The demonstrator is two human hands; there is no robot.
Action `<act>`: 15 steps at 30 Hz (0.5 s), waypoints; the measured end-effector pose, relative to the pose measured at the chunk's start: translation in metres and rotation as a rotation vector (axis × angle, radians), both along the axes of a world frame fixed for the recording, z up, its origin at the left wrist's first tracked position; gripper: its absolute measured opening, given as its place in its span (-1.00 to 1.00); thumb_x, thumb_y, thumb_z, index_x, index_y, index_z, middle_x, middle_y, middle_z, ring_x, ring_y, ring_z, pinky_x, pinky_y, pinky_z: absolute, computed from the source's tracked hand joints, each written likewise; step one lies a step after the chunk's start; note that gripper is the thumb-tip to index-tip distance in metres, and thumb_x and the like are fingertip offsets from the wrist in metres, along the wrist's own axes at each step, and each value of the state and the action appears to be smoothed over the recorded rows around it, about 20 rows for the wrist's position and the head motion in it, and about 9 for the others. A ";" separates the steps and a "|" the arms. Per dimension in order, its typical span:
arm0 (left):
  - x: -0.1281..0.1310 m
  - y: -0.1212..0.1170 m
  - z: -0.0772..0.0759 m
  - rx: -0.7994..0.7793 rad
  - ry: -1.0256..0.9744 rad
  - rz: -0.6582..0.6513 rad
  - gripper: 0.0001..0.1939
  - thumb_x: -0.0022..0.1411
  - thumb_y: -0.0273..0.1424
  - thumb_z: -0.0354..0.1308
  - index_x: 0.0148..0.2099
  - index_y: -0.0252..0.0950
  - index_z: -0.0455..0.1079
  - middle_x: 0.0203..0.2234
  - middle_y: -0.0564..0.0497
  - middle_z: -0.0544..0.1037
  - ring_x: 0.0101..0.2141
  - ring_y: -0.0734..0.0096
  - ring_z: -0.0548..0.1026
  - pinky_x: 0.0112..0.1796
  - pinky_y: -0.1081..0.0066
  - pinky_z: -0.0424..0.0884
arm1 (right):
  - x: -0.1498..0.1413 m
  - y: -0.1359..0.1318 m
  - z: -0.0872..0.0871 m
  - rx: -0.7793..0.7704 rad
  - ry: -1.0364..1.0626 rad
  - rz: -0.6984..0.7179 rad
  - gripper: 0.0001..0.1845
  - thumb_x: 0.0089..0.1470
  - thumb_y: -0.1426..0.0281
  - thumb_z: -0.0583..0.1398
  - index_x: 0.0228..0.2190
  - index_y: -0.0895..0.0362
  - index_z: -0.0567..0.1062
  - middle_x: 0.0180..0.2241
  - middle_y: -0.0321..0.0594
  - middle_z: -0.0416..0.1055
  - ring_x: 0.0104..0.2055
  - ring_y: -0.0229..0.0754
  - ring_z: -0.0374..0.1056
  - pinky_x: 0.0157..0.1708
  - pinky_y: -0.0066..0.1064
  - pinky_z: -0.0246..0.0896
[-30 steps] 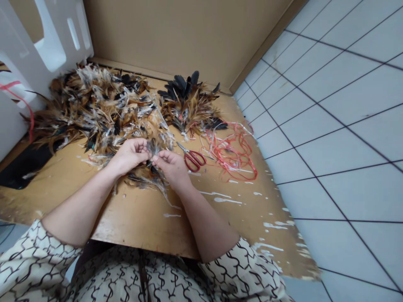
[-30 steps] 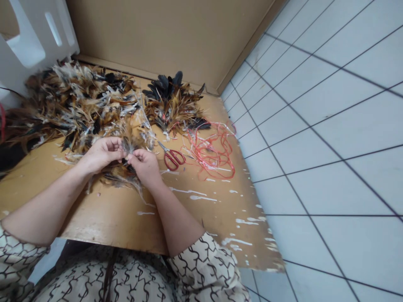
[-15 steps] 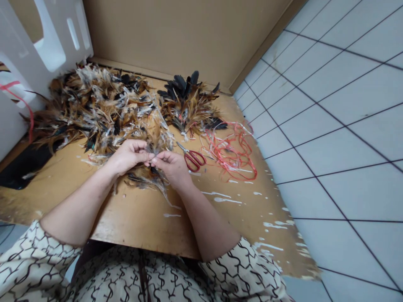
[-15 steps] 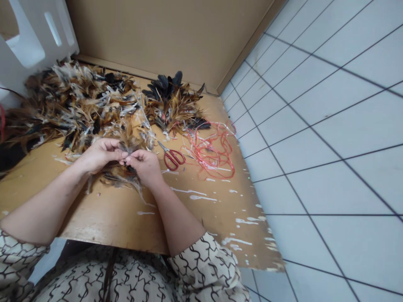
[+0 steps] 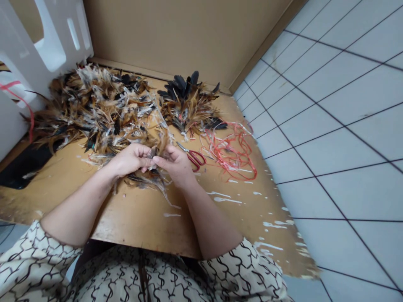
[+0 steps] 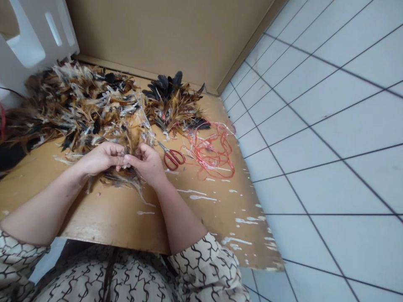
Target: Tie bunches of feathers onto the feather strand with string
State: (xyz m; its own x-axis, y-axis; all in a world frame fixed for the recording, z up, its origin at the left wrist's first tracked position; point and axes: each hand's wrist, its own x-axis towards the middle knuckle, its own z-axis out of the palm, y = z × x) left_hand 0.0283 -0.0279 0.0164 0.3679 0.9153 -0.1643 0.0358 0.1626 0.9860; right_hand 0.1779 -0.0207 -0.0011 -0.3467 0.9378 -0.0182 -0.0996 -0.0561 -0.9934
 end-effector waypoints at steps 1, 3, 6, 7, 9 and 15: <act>0.000 0.000 0.001 -0.009 0.003 -0.019 -0.73 -0.23 -0.32 0.33 -0.67 -0.34 0.32 -0.78 0.13 0.34 -0.72 0.64 0.22 -0.64 0.56 0.15 | 0.000 0.000 0.000 -0.010 0.010 0.009 -0.60 -0.38 0.15 0.36 -0.51 0.12 0.40 -0.57 -0.38 0.36 -0.50 -0.32 0.27 -0.43 -0.42 0.23; 0.000 -0.001 0.001 -0.031 0.010 -0.043 -0.75 -0.24 -0.33 0.34 -0.65 -0.34 0.34 -0.77 0.13 0.35 -0.71 0.64 0.23 -0.63 0.55 0.16 | -0.001 -0.001 0.000 -0.031 0.021 0.020 -0.60 -0.40 0.15 0.36 -0.51 0.12 0.41 -0.56 -0.37 0.39 -0.50 -0.31 0.28 -0.43 -0.41 0.24; 0.001 -0.001 0.000 -0.050 0.017 -0.038 -0.76 -0.25 -0.33 0.34 -0.63 -0.34 0.35 -0.76 0.13 0.36 -0.70 0.63 0.24 -0.62 0.55 0.18 | -0.001 -0.001 0.000 -0.032 0.022 0.009 -0.64 -0.38 0.18 0.36 -0.53 0.13 0.43 -0.56 -0.35 0.41 -0.51 -0.31 0.29 -0.43 -0.40 0.25; 0.001 -0.001 0.000 -0.045 0.020 -0.021 -0.77 -0.25 -0.34 0.33 -0.61 -0.35 0.36 -0.76 0.14 0.35 -0.71 0.64 0.23 -0.63 0.55 0.18 | -0.001 0.000 -0.001 -0.021 0.027 -0.012 -0.66 -0.37 0.20 0.35 -0.53 0.13 0.43 -0.56 -0.35 0.41 -0.50 -0.31 0.28 -0.42 -0.41 0.24; 0.003 -0.001 -0.002 -0.013 0.029 0.051 -0.81 -0.22 -0.37 0.31 -0.55 -0.34 0.38 -0.74 0.16 0.35 -0.70 0.64 0.21 -0.63 0.56 0.16 | -0.001 0.001 -0.002 0.005 0.047 -0.080 -0.70 -0.33 0.22 0.33 -0.54 0.13 0.42 -0.56 -0.36 0.40 -0.52 -0.33 0.25 -0.43 -0.42 0.22; 0.008 -0.003 -0.009 0.353 0.274 0.275 -0.91 -0.05 -0.40 0.20 -0.43 -0.31 0.42 -0.59 0.07 0.48 -0.56 0.51 0.37 -0.45 0.48 0.30 | -0.003 0.005 -0.004 0.047 0.028 -0.252 -0.75 -0.26 0.25 0.27 -0.61 0.12 0.32 -0.68 -0.43 0.21 -0.62 -0.40 0.07 -0.53 -0.46 0.09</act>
